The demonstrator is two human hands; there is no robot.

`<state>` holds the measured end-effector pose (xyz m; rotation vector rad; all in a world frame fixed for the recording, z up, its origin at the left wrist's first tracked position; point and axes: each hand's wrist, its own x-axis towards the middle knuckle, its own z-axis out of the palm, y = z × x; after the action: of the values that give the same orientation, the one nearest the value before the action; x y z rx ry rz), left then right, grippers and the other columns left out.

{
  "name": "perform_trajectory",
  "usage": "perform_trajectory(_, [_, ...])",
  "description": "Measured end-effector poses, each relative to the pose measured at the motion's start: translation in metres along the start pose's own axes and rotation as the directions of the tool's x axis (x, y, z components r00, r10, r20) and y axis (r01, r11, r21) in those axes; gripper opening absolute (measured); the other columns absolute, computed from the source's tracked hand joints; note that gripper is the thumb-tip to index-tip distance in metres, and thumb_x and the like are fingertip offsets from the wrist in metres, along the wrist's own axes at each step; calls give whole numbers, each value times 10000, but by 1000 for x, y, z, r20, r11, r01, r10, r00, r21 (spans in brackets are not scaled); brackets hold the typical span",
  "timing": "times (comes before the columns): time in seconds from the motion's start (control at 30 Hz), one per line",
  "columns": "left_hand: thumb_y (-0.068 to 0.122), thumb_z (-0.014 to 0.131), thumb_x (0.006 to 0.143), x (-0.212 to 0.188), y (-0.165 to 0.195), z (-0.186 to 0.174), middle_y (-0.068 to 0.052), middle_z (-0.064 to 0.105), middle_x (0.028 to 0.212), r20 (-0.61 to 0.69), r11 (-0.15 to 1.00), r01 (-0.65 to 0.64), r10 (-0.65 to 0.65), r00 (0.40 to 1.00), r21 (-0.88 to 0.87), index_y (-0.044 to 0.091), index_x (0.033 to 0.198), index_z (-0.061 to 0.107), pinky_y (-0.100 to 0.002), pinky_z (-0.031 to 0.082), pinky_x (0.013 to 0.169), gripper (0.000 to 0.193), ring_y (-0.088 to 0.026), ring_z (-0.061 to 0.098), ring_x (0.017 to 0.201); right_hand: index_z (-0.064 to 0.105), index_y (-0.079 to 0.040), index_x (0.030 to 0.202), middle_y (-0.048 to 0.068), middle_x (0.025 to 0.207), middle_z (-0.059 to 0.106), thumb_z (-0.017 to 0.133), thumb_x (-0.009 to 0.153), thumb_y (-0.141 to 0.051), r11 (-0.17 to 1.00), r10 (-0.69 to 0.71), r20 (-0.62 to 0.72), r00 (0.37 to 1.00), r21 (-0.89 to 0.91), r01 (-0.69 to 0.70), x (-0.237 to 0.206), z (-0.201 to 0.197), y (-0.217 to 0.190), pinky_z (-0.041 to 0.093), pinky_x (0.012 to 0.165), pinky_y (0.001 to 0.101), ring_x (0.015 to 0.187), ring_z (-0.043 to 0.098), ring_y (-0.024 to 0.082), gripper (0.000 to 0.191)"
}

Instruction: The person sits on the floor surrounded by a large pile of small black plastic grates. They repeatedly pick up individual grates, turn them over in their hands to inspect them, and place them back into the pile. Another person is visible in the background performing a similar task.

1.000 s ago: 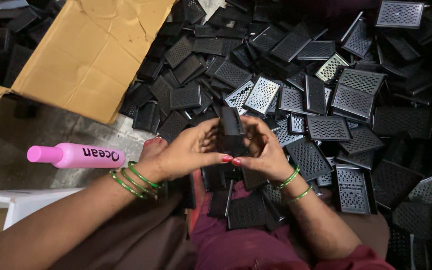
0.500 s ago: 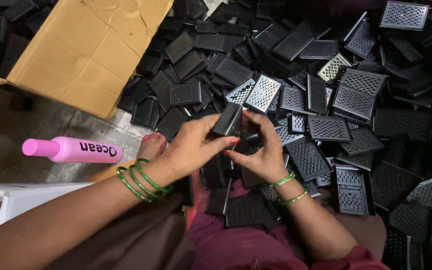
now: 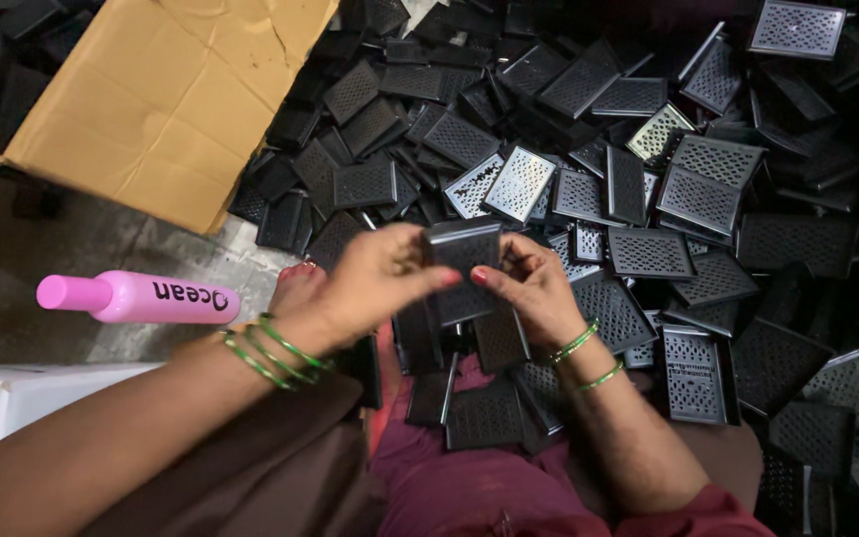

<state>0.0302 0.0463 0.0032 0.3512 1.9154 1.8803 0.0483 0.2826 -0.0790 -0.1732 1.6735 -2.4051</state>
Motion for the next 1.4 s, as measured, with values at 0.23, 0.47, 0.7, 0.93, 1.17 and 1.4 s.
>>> perform_trajectory(0.23, [279,848,811,-11,-17,-12,-139,698,748,21,683,105,-173,985,723,-18,913,655,-331,523,624,369,-144,653,680,663,-24,1252,-4,1120,733,710,956,-194,998,53,72,996,20,-55,0,18,13,534,901,243,1000,647,64,344])
perform_trajectory(0.47, [191,812,813,-12,-45,-36,-50,760,941,153,975,24,-59,986,223,-23,1079,685,-281,580,762,364,-75,696,866,672,-4,1331,-38,956,626,712,987,-199,991,134,128,983,-12,-134,0,14,7,439,747,220,843,524,34,397])
perform_trajectory(0.7, [209,893,744,-15,-49,-43,-80,698,805,27,770,121,-176,984,627,-37,995,663,-316,551,671,420,-142,667,745,665,18,1185,-62,919,614,704,1003,-245,988,136,-8,991,-70,-136,-1,17,24,540,750,220,819,572,15,322])
perform_trajectory(0.93, [226,875,764,4,-27,-105,-158,782,810,-116,811,306,-288,951,499,-9,789,663,-336,576,564,318,-181,750,696,604,-99,1333,74,1198,734,666,939,-344,935,100,144,985,-352,-43,-1,23,-31,589,925,314,1083,735,189,468])
perform_trajectory(1.17, [253,771,845,-3,76,-271,-153,770,924,-494,913,402,-320,808,67,26,943,672,-362,599,635,265,-206,744,761,671,-42,1266,184,1229,697,790,888,-275,311,-353,-208,912,-946,-95,-36,-68,-101,541,880,427,1112,675,335,459])
perform_trajectory(1.4, [270,738,876,0,97,-251,-133,767,987,-465,906,408,-314,828,114,44,1090,667,-360,576,700,319,-194,731,832,619,-30,1407,305,1312,611,891,823,-650,-122,-459,-661,593,-615,-779,-99,-225,-116,476,868,635,1154,588,507,894])
